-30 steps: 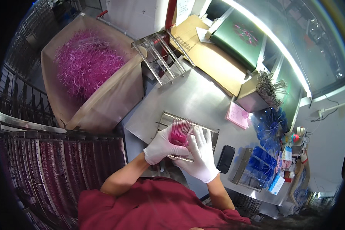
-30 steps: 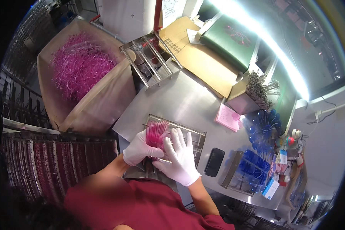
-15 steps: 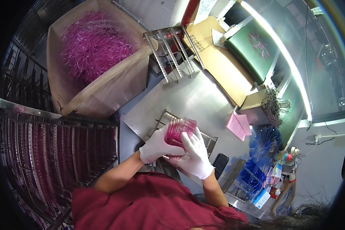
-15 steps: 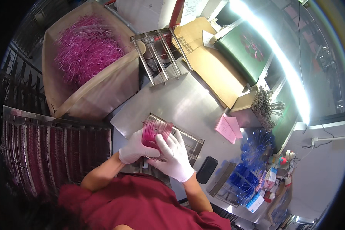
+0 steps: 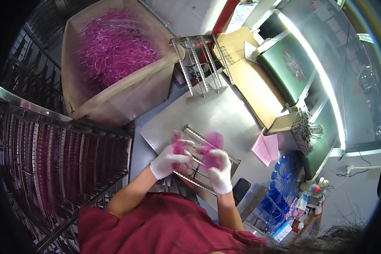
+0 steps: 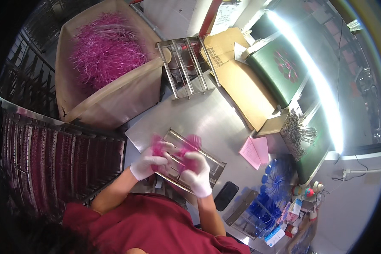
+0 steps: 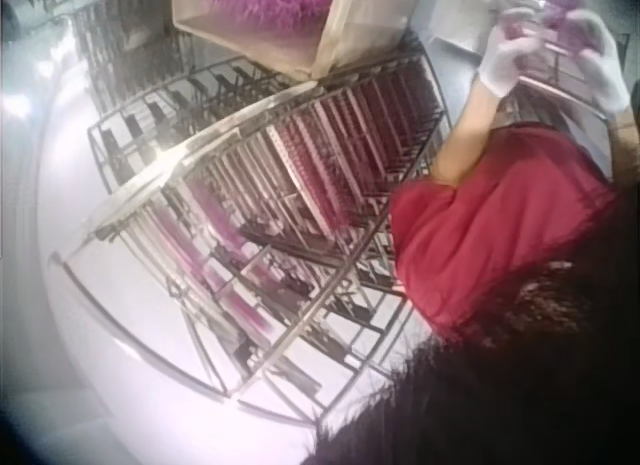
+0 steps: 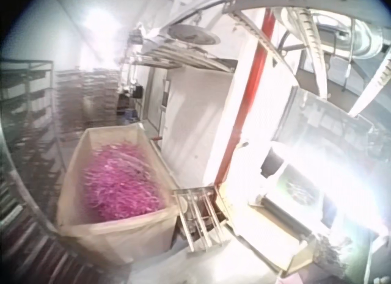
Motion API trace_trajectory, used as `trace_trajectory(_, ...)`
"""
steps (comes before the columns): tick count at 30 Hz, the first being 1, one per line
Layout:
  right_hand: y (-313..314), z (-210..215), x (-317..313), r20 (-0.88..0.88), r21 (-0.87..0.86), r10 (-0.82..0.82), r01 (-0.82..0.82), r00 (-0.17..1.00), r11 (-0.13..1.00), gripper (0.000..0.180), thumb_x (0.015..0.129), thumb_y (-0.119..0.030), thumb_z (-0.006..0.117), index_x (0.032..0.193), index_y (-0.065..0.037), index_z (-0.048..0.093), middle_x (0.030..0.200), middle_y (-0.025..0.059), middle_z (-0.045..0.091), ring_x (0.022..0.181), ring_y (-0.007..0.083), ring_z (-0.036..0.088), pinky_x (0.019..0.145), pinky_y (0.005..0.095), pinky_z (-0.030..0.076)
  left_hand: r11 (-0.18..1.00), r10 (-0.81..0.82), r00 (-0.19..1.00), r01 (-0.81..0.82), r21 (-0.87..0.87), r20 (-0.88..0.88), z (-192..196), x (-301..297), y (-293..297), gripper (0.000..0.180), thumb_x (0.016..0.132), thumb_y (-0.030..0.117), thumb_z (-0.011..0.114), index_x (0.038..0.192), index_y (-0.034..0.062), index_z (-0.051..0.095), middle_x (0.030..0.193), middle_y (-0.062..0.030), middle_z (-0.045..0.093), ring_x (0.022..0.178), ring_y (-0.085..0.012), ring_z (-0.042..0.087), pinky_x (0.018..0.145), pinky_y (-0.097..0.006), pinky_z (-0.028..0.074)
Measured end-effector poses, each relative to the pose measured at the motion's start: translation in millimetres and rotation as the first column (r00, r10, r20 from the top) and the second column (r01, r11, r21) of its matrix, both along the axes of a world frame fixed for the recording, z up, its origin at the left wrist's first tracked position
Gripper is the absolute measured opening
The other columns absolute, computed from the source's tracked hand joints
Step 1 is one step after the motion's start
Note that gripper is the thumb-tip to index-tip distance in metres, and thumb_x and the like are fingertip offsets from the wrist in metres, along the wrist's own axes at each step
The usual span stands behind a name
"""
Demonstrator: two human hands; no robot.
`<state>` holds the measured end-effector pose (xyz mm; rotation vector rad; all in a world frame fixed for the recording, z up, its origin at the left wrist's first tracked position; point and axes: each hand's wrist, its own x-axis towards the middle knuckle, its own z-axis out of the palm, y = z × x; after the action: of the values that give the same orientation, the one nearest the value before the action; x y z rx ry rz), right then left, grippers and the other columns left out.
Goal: The person assembles decorative flower-like items by inserting pink and blue plastic strands into metal racks on a stainless steel table. They repeatedly pick up strands, arrange them into the racks, and place completed units on the table or nearby shelves.
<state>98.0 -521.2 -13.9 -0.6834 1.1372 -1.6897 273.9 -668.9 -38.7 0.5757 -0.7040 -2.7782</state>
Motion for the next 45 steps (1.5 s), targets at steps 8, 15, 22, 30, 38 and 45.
trace_trajectory(8,-73.2,-55.4,-40.1,-0.107,0.145,0.002,0.014,0.994,0.989,0.045,0.090,0.005,0.066,0.134,0.000,0.062,0.128,0.0119,0.071,0.119,0.0190,0.068,0.102,0.0335,0.056,0.937,0.321,0.913,-0.345,0.055,0.253,-37.8,15.0,8.6,0.035,0.102,0.013,0.072,0.136,0.0094,0.064,0.108,-0.0113,0.076,0.096,-0.0270,0.077,0.079,-0.042,0.065)
trace_trajectory(15,-105.3,-91.6,-4.6,-0.529,0.217,-0.075,0.220,0.845,0.951,0.044,0.083,-0.015,0.085,0.124,-0.009,0.071,0.108,0.0098,0.069,0.100,0.0190,0.072,0.093,0.0343,0.058,0.910,0.407,0.871,-0.413,-0.037,0.274,-50.5,30.0,19.5,0.035,0.104,0.010,0.067,0.138,0.0014,0.062,0.108,-0.0171,0.076,0.098,-0.0310,0.077,0.086,-0.046,0.065)
trace_trajectory(22,-110.2,-81.9,12.1,-0.785,0.115,-0.106,0.312,0.610,0.943,0.041,0.084,-0.013,0.085,0.121,-0.009,0.070,0.097,0.0057,0.076,0.089,0.0189,0.074,0.115,0.0440,0.046,0.908,0.417,0.863,-0.406,-0.100,0.286,-60.7,25.2,27.0,0.031,0.103,0.005,0.069,0.133,-0.0008,0.062,0.104,-0.0152,0.075,0.091,-0.0278,0.077,0.079,-0.042,0.066)
trace_trajectory(30,-71.1,-85.0,-0.6,-0.894,0.117,-0.032,0.301,0.448,0.947,0.050,0.078,-0.023,0.088,0.125,-0.017,0.072,0.123,0.0056,0.073,0.127,0.0267,0.065,0.125,0.0768,0.016,0.913,0.402,0.868,-0.354,-0.204,0.293,-66.7,22.6,30.5,0.032,0.103,0.006,0.071,0.133,0.0005,0.063,0.102,-0.0121,0.074,0.089,-0.0237,0.076,0.079,-0.039,0.066)
trace_trajectory(38,-18.7,-88.9,-50.3,-0.912,0.295,0.187,0.267,0.365,0.918,0.068,0.107,-0.039,0.063,0.164,-0.007,0.044,0.162,0.0236,0.051,0.158,0.0441,0.037,0.128,0.0685,0.013,0.955,0.265,0.925,-0.212,-0.210,0.273,-40.3,24.3,18.9,0.051,0.091,-0.004,0.080,0.134,0.0047,0.053,0.092,-0.0016,0.060,0.078,-0.0184,0.071,0.068,-0.035,0.063)
trace_trajectory(45,1.6,-54.1,-48.6,-0.925,0.283,0.203,0.225,0.321,0.932,0.085,0.088,-0.034,0.084,0.159,-0.006,0.047,0.148,0.0231,0.057,0.146,0.0424,0.047,0.126,0.0661,0.027,0.946,0.050,0.971,0.029,-0.324,0.234,10.6,-14.3,6.3,0.103,0.089,-0.003,0.084,0.164,0.0047,0.015,0.127,-0.0135,0.067,0.101,-0.0219,0.074,0.087,-0.039,0.066)
